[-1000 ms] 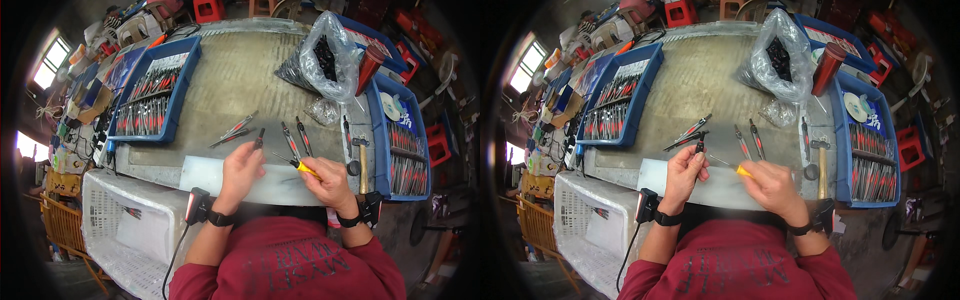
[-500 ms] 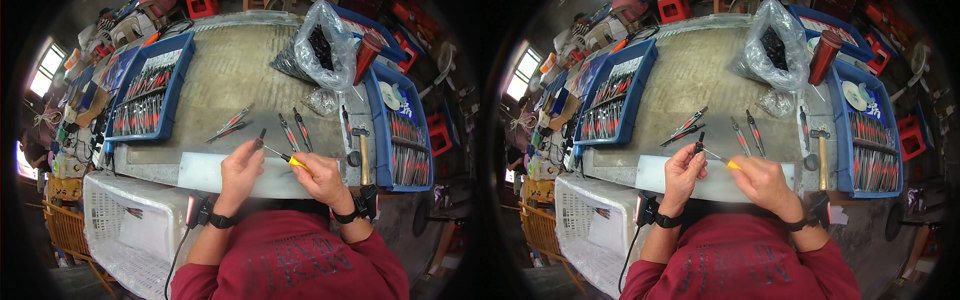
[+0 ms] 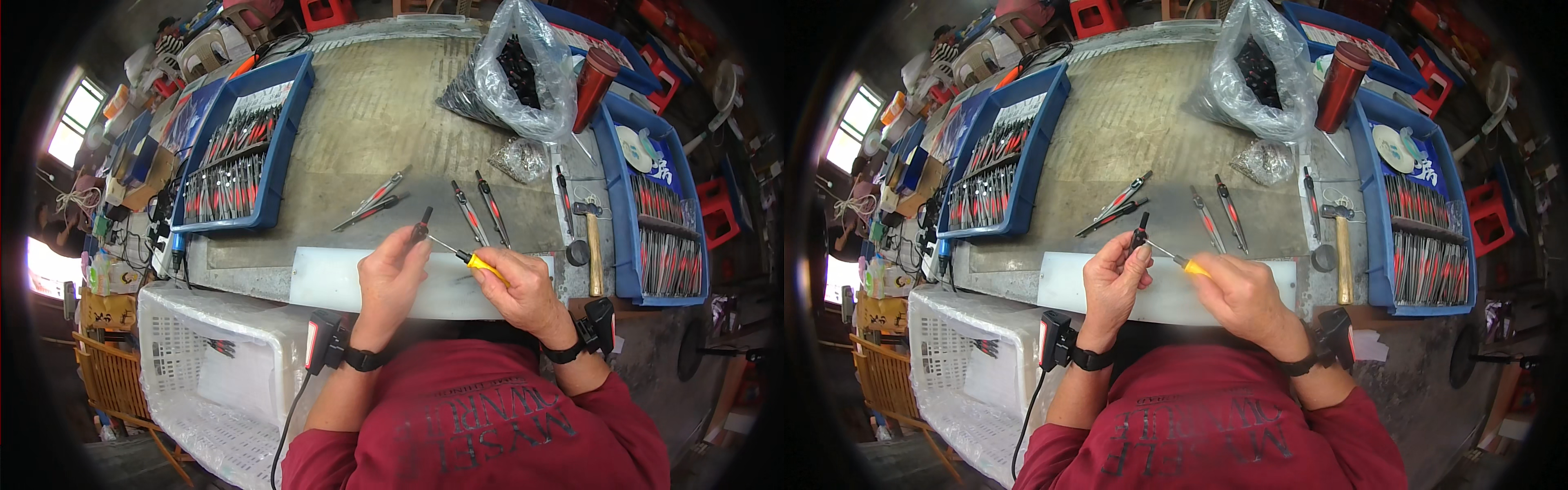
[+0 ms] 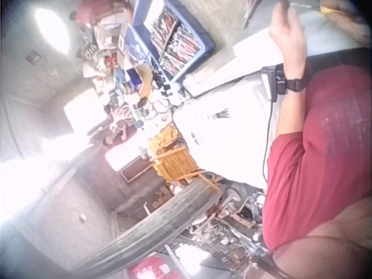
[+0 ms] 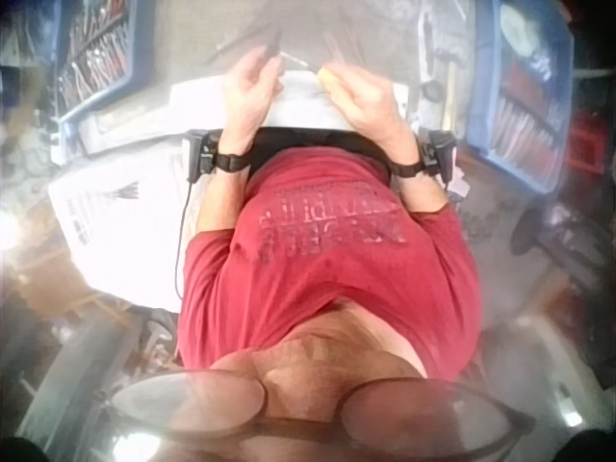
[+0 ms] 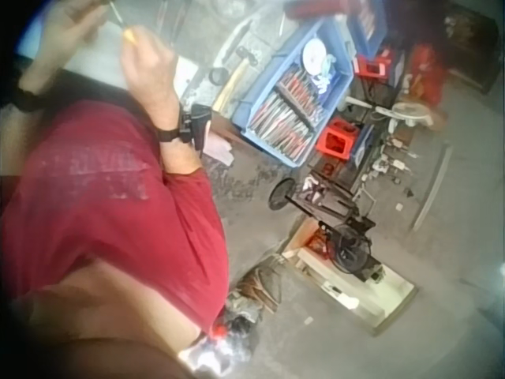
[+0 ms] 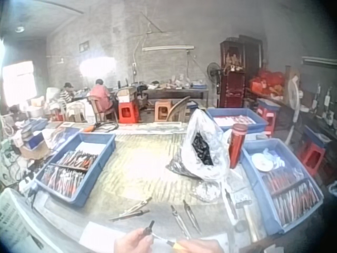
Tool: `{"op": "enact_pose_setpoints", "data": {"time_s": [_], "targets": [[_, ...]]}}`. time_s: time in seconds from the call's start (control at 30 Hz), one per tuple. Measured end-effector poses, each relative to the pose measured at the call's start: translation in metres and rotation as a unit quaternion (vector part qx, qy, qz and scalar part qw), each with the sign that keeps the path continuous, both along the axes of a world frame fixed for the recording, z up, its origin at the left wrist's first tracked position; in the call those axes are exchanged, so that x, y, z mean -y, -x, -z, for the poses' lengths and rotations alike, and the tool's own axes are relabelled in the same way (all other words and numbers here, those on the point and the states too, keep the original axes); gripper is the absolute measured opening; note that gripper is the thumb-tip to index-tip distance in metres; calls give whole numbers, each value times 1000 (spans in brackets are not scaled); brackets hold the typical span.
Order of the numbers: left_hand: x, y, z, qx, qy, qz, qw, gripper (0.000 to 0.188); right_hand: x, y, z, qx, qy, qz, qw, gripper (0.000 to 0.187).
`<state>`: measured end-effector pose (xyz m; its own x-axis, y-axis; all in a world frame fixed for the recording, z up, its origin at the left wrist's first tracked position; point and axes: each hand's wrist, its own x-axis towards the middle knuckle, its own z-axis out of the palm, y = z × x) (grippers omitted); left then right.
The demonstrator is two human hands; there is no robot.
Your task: The person picks up metal tool parts from a table and uses a yellow screwdriver to tighten them. After assembling each tool, they place it into a white plastic basket. The process is repeated for several tools.
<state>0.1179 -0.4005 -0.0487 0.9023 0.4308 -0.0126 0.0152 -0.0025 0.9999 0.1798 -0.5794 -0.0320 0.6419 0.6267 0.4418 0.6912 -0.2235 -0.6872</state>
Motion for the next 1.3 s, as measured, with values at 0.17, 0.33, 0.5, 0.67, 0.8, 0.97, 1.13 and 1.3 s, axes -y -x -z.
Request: {"op": "enact_pose_setpoints", "data": {"time_s": [0.17, 0.33, 0.5, 0.67, 0.8, 0.97, 1.13, 1.3], "targets": [[1, 1, 2, 3, -6, 1, 1000, 27, 1, 2, 1, 3, -5, 0, 1000, 19], [2, 2, 2, 1, -27, -1, 1000, 26, 1, 3, 0, -4, -3, 3, 1000, 19], [1, 0, 5, 33, -144, -28, 989, 21, -1, 8, -1, 33, 35, 24, 999, 17], [0, -3, 6, 130, -348, -63, 926, 19, -5, 9, 3, 44, 10, 10, 999, 16], [1, -3, 3, 150, -403, -71, 900, 19, -8, 9, 5, -168, -59, -6, 984, 15], [1, -4, 2, 171, -463, -90, 865, 20, -8, 1, -2, -602, -139, -17, 786, 17], [0, -7, 4, 190, -477, -106, 851, 21, -7, -2, -3, -703, -152, -61, 692, 21], [-3, -8, 3, 191, -487, -99, 847, 20, -6, -8, 3, -748, -189, -96, 628, 18]]}}
